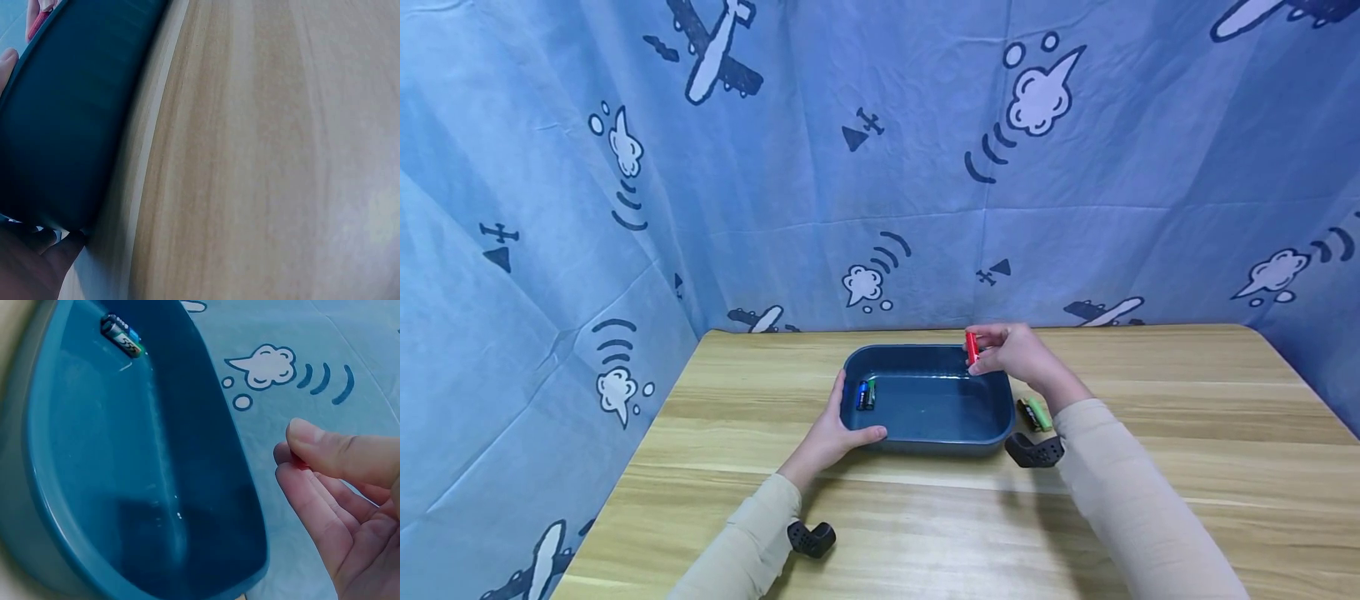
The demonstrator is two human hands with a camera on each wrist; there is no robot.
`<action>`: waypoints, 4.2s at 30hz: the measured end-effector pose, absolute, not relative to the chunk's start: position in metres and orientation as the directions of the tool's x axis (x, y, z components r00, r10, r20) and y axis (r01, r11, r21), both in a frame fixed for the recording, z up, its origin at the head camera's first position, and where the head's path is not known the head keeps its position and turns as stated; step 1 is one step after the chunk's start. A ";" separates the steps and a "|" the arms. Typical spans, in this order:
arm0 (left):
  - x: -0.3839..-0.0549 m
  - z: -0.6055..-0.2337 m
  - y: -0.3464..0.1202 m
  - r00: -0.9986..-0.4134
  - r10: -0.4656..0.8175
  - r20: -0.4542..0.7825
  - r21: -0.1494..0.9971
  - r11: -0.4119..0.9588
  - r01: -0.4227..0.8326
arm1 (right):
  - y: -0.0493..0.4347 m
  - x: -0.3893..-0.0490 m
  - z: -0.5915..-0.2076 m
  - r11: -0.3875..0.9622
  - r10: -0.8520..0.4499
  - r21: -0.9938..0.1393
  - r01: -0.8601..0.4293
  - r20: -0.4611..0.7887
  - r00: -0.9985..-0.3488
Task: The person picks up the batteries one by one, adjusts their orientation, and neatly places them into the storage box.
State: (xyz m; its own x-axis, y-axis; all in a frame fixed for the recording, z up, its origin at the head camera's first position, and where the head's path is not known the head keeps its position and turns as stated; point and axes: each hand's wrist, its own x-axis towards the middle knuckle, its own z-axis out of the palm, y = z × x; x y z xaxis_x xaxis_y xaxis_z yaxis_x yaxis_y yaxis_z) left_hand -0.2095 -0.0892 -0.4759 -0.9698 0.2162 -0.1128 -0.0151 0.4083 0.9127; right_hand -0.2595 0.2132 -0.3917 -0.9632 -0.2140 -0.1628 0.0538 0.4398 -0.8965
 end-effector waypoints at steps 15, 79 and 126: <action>-0.208 -0.475 -0.090 -0.970 0.216 -0.112 0.912 0.409 -0.015 | 0.194 -0.267 -0.394 0.411 -0.232 -0.909 0.066 -0.174 -0.957; -0.213 -0.479 -0.088 -0.968 0.221 -0.121 0.925 0.378 -0.030 | 0.116 -0.309 -0.456 0.504 -0.371 -0.849 0.156 -0.376 -0.849; -0.212 -0.478 -0.093 -0.965 0.240 -0.109 0.926 0.378 -0.011 | 0.077 -0.309 -0.462 0.733 -0.356 -0.680 -0.007 -0.375 -0.856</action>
State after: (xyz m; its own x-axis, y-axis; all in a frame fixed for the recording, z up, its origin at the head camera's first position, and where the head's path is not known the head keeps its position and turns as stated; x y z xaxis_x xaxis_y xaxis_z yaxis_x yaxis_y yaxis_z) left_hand -0.2123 -0.0931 -0.4784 -0.9645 0.2403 -0.1092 -0.0107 0.3778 0.9258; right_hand -0.3093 0.0772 -0.4621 -0.8558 -0.3560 -0.3754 -0.0068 0.7333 -0.6798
